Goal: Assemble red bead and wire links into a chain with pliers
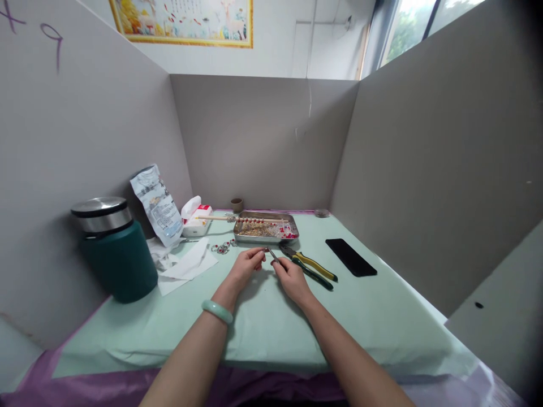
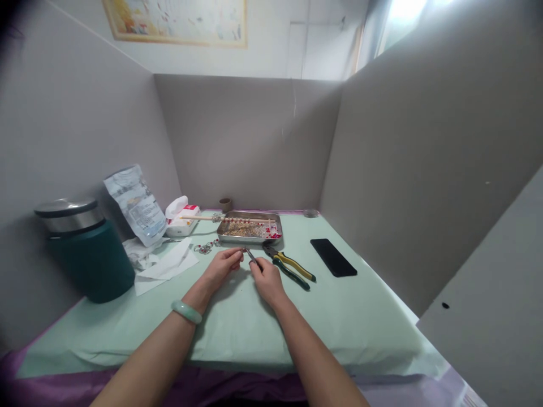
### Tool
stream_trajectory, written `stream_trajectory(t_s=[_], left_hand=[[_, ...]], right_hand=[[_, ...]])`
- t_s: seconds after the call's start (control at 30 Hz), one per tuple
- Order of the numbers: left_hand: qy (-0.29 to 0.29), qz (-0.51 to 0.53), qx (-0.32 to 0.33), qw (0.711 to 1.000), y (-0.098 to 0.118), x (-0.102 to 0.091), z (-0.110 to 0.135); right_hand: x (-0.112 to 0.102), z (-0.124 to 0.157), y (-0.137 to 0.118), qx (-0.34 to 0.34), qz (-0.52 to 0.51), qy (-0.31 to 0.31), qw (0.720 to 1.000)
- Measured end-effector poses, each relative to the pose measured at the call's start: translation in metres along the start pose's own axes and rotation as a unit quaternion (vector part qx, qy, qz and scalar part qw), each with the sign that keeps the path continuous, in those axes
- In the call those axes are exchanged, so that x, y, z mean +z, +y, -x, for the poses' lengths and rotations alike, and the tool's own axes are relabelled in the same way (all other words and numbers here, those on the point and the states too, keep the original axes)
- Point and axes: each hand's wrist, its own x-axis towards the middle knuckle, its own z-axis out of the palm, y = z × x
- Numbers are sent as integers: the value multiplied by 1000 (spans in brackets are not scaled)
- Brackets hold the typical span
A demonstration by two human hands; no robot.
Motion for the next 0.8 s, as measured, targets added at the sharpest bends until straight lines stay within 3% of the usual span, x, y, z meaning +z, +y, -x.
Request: stream_trajectory(t_s=[0.8], left_hand=[[22,-37,-8,999,1,2,-1]], right_hand=[[6,-2,7,-36,110,18,993]])
